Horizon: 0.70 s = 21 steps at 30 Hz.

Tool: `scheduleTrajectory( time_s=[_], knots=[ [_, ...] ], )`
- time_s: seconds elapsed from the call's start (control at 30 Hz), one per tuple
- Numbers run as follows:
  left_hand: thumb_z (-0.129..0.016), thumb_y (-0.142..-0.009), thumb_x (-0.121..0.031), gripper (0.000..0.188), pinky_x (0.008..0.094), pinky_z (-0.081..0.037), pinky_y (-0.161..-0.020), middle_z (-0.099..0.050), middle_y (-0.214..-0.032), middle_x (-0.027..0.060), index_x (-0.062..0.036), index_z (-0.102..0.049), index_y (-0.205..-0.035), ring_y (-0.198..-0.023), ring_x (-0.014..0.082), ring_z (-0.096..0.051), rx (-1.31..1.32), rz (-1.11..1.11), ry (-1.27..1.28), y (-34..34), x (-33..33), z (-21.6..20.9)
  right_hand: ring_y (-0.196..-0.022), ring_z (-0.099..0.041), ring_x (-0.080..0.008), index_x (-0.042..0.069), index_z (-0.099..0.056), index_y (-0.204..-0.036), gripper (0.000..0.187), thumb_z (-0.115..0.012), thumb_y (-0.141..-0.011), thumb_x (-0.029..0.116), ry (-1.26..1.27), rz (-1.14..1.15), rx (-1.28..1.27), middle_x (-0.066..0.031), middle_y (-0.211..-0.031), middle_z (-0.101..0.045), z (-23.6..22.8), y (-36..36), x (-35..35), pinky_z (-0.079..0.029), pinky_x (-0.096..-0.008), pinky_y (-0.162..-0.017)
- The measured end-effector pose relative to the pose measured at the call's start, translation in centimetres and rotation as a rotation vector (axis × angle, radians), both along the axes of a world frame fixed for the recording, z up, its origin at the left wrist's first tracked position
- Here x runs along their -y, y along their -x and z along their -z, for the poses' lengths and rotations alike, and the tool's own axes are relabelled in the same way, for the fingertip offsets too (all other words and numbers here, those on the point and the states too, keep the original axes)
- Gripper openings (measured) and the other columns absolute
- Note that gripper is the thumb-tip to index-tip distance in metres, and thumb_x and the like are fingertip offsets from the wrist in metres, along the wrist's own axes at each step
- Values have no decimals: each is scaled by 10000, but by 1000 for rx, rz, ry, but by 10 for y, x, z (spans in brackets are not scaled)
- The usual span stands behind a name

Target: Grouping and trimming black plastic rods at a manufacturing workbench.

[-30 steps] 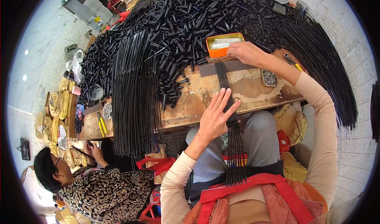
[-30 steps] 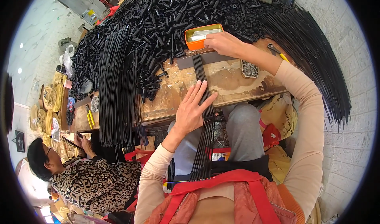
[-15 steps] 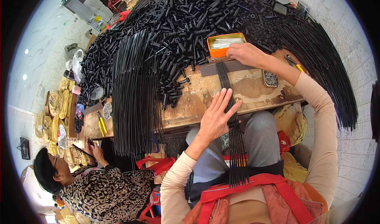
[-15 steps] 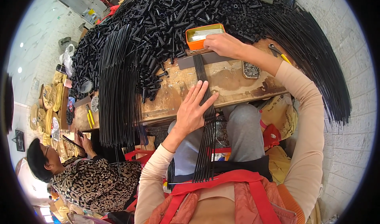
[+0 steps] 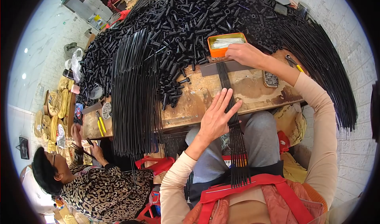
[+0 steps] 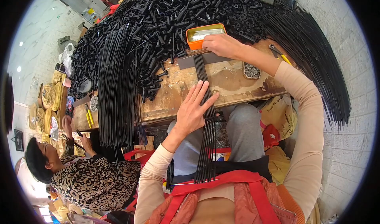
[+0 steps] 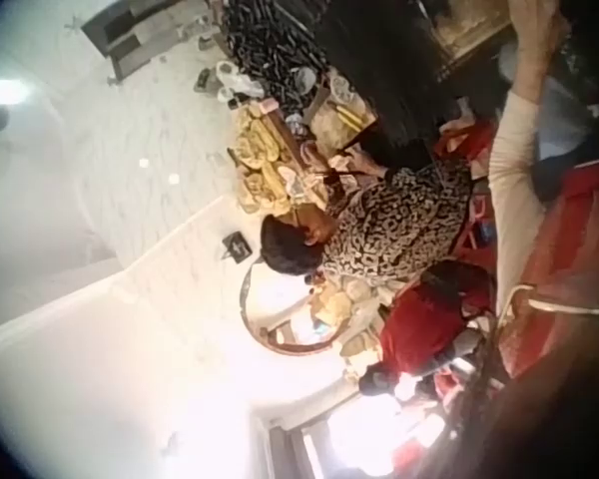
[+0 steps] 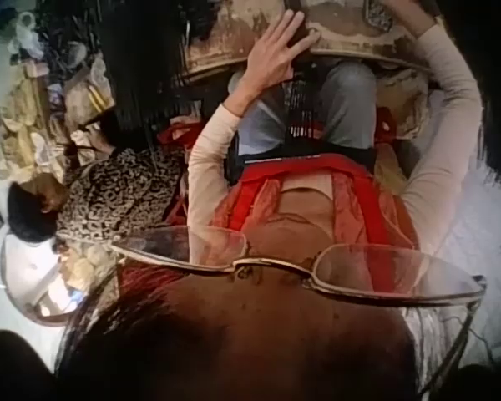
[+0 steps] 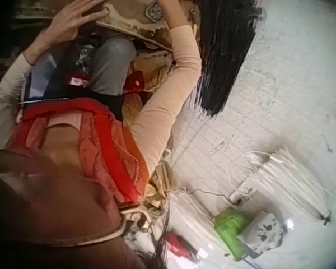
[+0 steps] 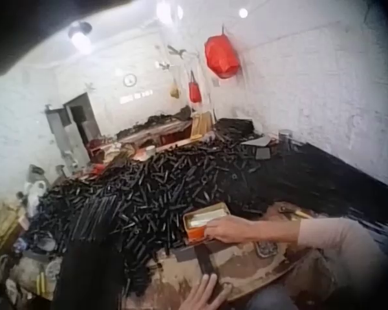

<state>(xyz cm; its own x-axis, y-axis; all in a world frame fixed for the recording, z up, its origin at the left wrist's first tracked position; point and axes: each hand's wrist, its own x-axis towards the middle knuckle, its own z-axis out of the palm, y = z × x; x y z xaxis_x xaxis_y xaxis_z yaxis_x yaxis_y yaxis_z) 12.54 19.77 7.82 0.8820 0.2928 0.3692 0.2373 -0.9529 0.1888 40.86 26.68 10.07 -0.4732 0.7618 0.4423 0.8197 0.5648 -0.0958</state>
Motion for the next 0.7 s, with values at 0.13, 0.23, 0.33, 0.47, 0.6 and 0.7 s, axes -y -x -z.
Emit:
scheduleTrajectory(
  time_s=[0.13,0.23,0.33,0.47,0.6,0.7],
  knots=[
    [-691,-764,-206,620,450,-293,-1133,-375,-1468,211,-177,-522,-1360,-1379,355,-349,5,8,29,0,1,-3,-816,-631,-302,44,-630,-945,115,-583,-870,117,-3,-30,-113,-109,-840,-622,-1,2,7,-515,-387,-720],
    [-690,-765,-214,620,450,-291,-1134,-376,-1466,213,-175,-522,-1360,-1379,358,-347,7,4,13,1,0,0,-819,-635,-310,46,-639,-962,134,-581,-856,105,30,183,24,-121,-837,-630,-2,-2,19,-515,-393,-734],
    [-686,-770,-219,616,451,-288,-1135,-375,-1466,213,-176,-520,-1362,-1380,362,-343,1,0,-14,2,-1,2,-834,-635,-313,44,-647,-947,135,-577,-840,90,57,213,90,-125,-840,-630,-3,-7,21,-515,-396,-740],
    [-684,-771,-198,618,456,-283,-1137,-370,-1469,210,-180,-515,-1365,-1381,369,-340,-2,9,33,-1,1,-3,-835,-623,-301,36,-650,-916,123,-570,-831,75,21,160,29,-119,-836,-629,-1,-8,19,-512,-391,-740],
    [-690,-761,-184,630,459,-283,-1137,-368,-1471,208,-181,-513,-1366,-1381,373,-336,-4,2,16,1,1,-2,-829,-612,-282,42,-654,-899,117,-575,-817,72,8,134,65,-99,-836,-632,1,-8,15,-512,-371,-742],
    [-696,-752,-179,642,460,-278,-1139,-366,-1473,208,-182,-513,-1367,-1386,372,-329,-9,4,7,0,1,-2,-862,-613,-277,53,-651,-854,105,-574,-783,52,-89,119,129,-95,-798,-626,-1,-9,16,-525,-370,-703]
  ],
)
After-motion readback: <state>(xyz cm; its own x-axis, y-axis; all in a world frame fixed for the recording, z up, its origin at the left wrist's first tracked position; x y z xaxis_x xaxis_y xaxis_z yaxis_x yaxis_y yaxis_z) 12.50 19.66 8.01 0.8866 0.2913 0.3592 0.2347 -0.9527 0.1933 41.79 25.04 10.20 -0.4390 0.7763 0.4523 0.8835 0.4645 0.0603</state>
